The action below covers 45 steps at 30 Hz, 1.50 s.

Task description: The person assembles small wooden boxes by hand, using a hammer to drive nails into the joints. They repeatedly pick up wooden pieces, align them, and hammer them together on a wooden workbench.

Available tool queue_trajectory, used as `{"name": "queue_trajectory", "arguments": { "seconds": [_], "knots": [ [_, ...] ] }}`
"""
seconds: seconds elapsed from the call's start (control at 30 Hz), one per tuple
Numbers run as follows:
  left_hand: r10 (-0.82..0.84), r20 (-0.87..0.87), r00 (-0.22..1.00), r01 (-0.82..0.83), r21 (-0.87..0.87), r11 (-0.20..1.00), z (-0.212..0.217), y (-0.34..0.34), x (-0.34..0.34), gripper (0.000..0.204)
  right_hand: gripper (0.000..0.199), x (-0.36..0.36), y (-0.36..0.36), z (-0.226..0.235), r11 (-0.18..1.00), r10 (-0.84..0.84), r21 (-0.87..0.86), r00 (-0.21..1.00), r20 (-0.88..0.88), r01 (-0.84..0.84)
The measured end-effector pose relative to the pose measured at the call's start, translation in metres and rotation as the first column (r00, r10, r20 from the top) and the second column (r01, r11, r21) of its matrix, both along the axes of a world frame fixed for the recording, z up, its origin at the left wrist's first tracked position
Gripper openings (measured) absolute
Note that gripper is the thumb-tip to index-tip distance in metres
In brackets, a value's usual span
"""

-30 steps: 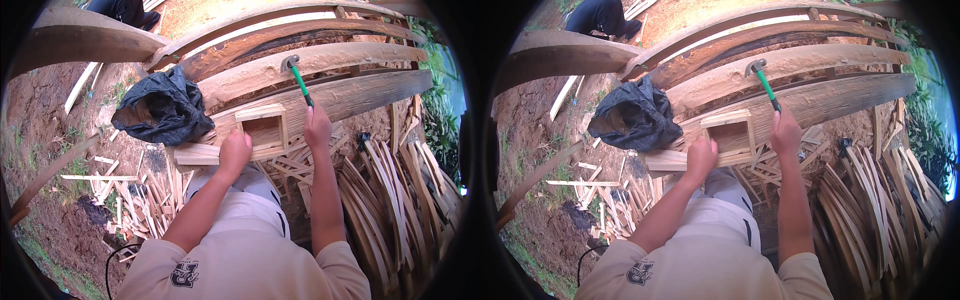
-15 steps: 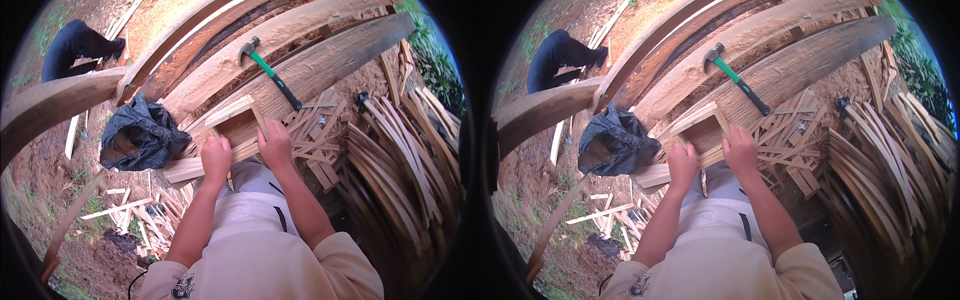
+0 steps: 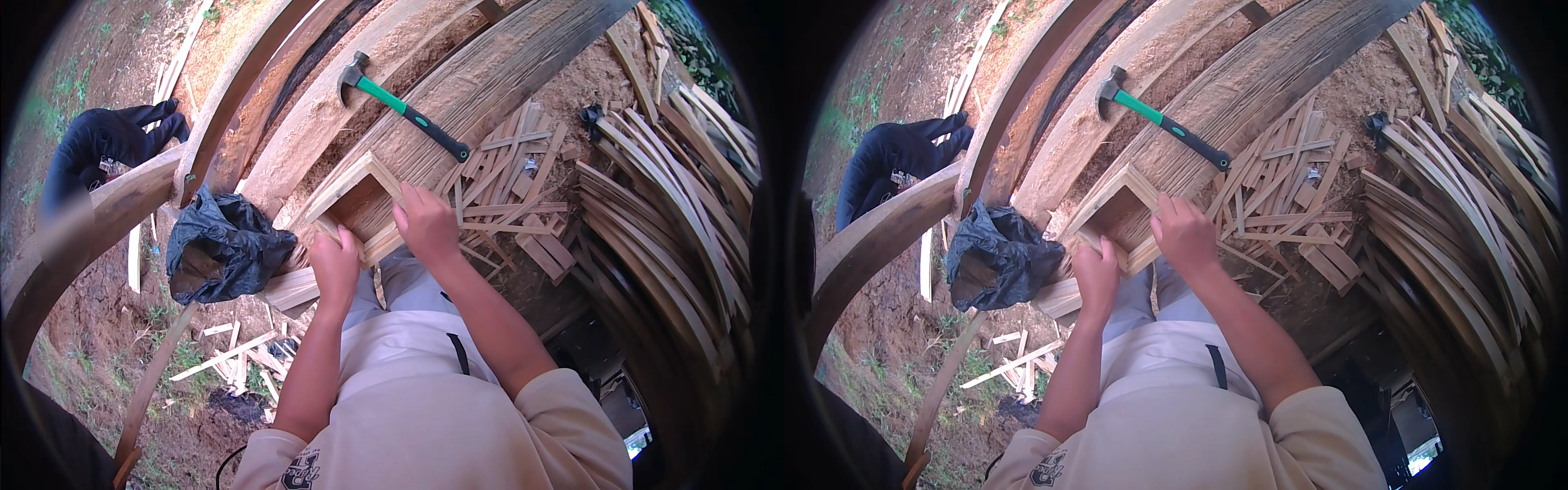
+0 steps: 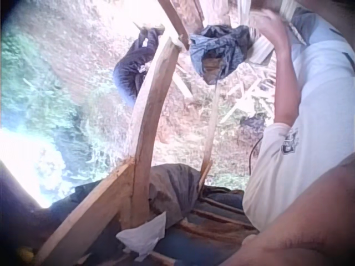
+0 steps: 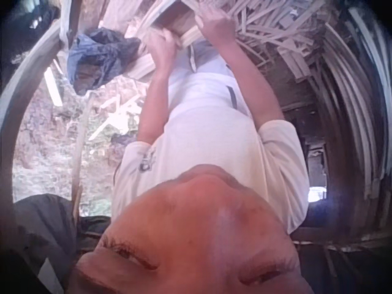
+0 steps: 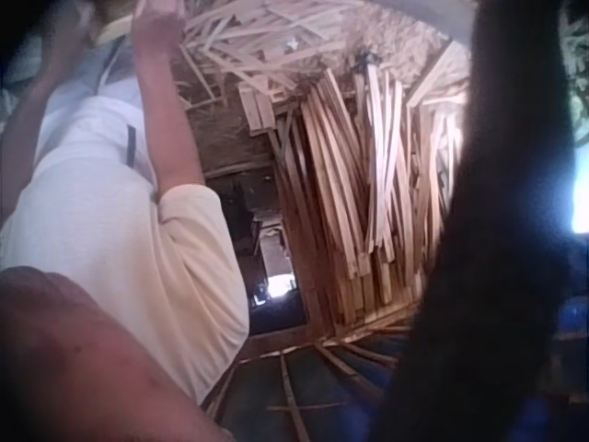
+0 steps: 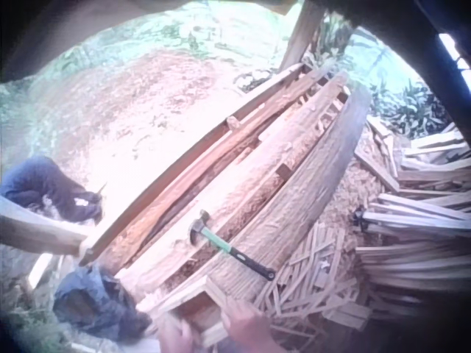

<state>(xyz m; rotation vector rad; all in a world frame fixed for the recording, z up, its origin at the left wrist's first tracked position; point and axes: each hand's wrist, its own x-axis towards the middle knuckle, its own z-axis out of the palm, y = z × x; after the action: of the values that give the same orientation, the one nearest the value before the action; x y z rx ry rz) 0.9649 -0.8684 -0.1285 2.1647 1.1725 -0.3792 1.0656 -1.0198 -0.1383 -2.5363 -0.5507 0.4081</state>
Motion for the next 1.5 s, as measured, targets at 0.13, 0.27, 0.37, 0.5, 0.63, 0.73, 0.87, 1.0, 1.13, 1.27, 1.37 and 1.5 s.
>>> {"name": "queue_trajectory", "arguments": {
  "seconds": [0.13,0.27,0.37,0.5,0.63,0.73,0.87,1.0,1.13,1.27,1.37,1.5],
  "knots": [
    [-0.001,0.015,1.000,0.001,0.015,1.000,0.002,-0.001,0.003,0.042,0.034,-0.002,-0.001,-0.003,0.998,-0.039,0.054,0.999,-0.021,0.040],
    [-0.017,0.048,0.999,0.016,0.028,0.999,0.000,-0.002,0.000,0.040,0.033,0.002,-0.002,-0.003,0.999,-0.011,0.049,1.000,-0.013,0.011],
    [0.011,0.048,0.999,-0.012,0.007,1.000,-0.003,-0.002,-0.002,0.038,0.032,0.005,-0.002,-0.001,0.999,0.018,0.027,1.000,-0.017,-0.017],
    [0.038,-0.012,0.999,-0.038,-0.016,0.999,0.000,-0.003,0.001,0.036,0.029,0.006,-0.002,-0.002,0.999,0.032,0.014,0.999,-0.016,-0.032],
    [0.017,-0.040,0.999,-0.018,-0.012,1.000,0.002,-0.003,0.003,0.037,0.027,0.006,-0.002,-0.005,0.999,0.041,-0.007,0.999,-0.005,-0.041],
    [0.015,-0.057,0.998,-0.015,0.005,1.000,0.000,-0.004,0.002,0.036,0.027,0.004,-0.002,-0.012,0.998,0.056,-0.020,0.997,0.048,-0.055],
    [0.029,-0.083,0.996,-0.029,0.000,1.000,0.000,-0.003,0.004,0.035,0.021,0.005,0.002,-0.011,0.994,0.080,-0.079,0.996,0.048,-0.076],
    [0.023,-0.090,0.996,-0.021,0.022,1.000,-0.005,-0.007,0.001,0.035,0.016,0.006,0.008,-0.006,0.974,0.106,-0.206,0.994,0.029,-0.098],
    [0.088,-0.057,0.994,-0.090,-0.024,0.996,-0.002,-0.007,0.002,0.035,0.018,0.009,0.015,-0.004,0.939,0.136,-0.317,0.991,-0.010,-0.132],
    [0.101,-0.046,0.994,-0.102,-0.034,0.994,-0.003,-0.010,0.003,0.032,0.021,0.008,0.014,-0.008,0.928,0.161,-0.343,0.987,0.023,-0.143],
    [0.104,-0.043,0.994,-0.106,-0.057,0.993,-0.006,-0.011,0.003,0.030,0.022,0.009,0.014,-0.008,0.921,0.166,-0.363,0.986,0.036,-0.142],
    [0.110,0.039,0.993,-0.111,0.001,0.994,-0.009,-0.014,0.003,0.027,0.025,0.010,0.016,-0.007,0.909,0.182,-0.391,0.982,0.057,-0.146]
  ]
}}
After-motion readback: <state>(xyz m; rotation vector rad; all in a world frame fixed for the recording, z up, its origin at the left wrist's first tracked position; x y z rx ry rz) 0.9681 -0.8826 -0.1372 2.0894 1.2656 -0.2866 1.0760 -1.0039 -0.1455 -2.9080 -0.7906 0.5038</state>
